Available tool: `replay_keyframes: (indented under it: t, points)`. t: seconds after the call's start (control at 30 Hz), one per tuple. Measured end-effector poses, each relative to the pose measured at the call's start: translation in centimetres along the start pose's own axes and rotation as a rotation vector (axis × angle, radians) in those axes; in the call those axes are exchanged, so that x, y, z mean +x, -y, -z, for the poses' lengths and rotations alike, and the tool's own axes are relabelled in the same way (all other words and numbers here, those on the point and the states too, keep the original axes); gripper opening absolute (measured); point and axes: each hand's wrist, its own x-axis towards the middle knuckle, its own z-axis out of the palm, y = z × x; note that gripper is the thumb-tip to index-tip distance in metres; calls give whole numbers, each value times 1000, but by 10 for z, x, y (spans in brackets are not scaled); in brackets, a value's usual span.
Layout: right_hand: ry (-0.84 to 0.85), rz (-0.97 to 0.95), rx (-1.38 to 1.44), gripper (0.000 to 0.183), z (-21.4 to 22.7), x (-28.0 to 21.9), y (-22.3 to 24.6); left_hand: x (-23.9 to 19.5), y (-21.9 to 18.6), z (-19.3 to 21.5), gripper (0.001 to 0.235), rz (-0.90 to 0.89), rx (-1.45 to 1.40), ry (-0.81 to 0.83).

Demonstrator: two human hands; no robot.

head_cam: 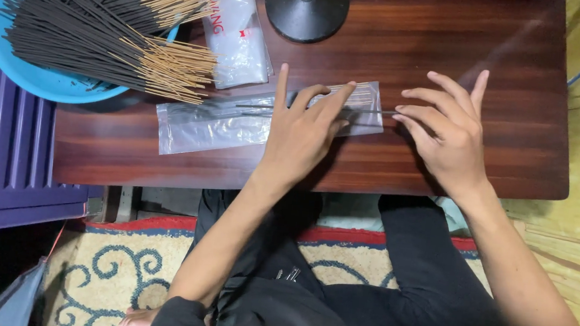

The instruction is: The person sorts and counts incense sticks from a large pile, placing small groups of them into clear plastic bags by hand and smoothing the bags flat.

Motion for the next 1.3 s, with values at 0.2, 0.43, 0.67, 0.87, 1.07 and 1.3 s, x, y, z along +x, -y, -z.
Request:
replay_keyframes:
  t: [0.2, 0.43, 0.67, 0.87, 1.07, 1.3]
  points:
    - [5, 9, -137, 38, -9, 3, 5, 3, -9, -2, 31, 0, -27, -120]
    - [-115, 154, -140, 12, -34, 2, 3, 4, -19, -43, 31, -22, -58, -225]
    - [-137, 39, -61, 7, -23, -8, -14, -3, -7, -35, 43, 74, -167, -188]
    - [-110, 93, -66, 11, -26, -1, 1, 2, -21, -40, 36, 84, -218, -190]
    - [-54, 83, -88, 8, -20, -15, -37, 16, -12, -16, 48, 120, -207, 23]
    - [-82, 25, -224, 10, -5, -33, -67, 1, 1, -45, 65, 222, -62, 254]
